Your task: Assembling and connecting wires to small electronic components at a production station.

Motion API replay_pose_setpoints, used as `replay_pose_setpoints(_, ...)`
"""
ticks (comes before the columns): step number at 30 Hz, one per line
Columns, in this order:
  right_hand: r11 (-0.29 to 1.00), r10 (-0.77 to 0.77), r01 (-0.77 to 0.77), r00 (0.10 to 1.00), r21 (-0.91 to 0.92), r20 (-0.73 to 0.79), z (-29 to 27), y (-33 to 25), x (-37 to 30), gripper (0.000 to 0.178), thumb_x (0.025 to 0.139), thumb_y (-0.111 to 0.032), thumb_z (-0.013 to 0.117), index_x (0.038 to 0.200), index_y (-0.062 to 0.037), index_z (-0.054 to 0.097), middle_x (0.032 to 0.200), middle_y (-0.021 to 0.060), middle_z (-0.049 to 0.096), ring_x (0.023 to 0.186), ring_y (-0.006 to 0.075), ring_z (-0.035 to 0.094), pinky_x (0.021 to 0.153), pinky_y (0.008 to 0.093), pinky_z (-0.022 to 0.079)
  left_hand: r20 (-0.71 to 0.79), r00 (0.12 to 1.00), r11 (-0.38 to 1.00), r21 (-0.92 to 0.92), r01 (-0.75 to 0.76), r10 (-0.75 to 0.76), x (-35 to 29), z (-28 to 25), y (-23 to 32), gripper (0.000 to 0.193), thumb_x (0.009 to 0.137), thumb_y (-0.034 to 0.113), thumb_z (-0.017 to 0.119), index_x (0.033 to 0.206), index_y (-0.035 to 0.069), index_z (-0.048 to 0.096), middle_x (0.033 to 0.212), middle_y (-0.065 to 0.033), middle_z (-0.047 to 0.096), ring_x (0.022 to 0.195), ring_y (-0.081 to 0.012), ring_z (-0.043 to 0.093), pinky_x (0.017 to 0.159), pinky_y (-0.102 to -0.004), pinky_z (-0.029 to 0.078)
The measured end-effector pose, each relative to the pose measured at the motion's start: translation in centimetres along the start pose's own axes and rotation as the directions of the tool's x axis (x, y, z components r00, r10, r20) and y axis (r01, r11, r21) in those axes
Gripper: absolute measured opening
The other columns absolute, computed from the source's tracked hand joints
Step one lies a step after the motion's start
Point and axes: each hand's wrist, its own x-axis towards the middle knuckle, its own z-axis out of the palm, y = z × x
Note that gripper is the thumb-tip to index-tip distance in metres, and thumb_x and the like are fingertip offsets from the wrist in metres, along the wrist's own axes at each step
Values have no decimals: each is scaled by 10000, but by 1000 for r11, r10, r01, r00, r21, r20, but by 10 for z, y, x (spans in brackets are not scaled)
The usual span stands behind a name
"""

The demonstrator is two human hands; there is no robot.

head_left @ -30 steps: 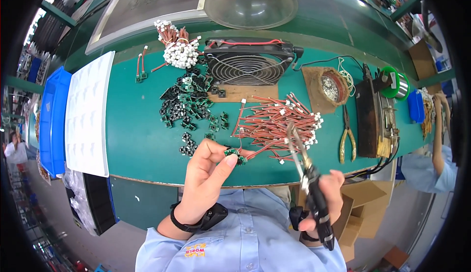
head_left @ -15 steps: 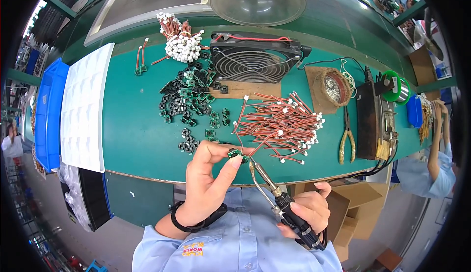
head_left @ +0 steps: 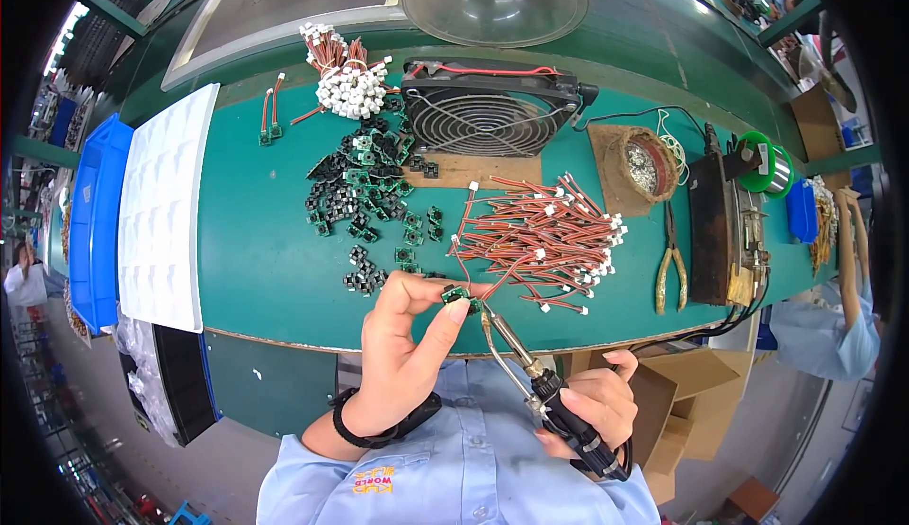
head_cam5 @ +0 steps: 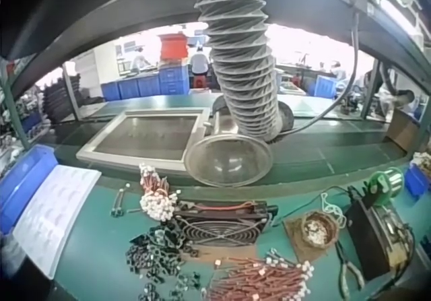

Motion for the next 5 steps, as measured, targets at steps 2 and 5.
replay_pose_setpoints(2, 1000, -2, 2, 1000, -3, -5, 0, 0, 0, 481, 583, -218, 819, 1008, -107, 623, 768, 5, 638, 685, 159, 615, 874, 370, 334, -6, 1000, 1000, -16, 11, -11, 0, 1, 0, 132, 876, -8, 534, 906, 22, 409, 1000, -181, 649, 913, -137, 601, 797, -247, 440)
replay_pose_setpoints(5, 1000, -5, 5, 1000, 7, -16, 1, 1, -2, 482, 588, -222, 817, 1012, -104, 623, 770, 5, 639, 696, 161, 616, 878, 369, 333, -12, 1000, 1000, -29, 6, -7, -1, 2, -1, 138, 876, -1, 539, 913, 26, 408, 1009, -176, 647, 924, -141, 599, 808, -252, 438)
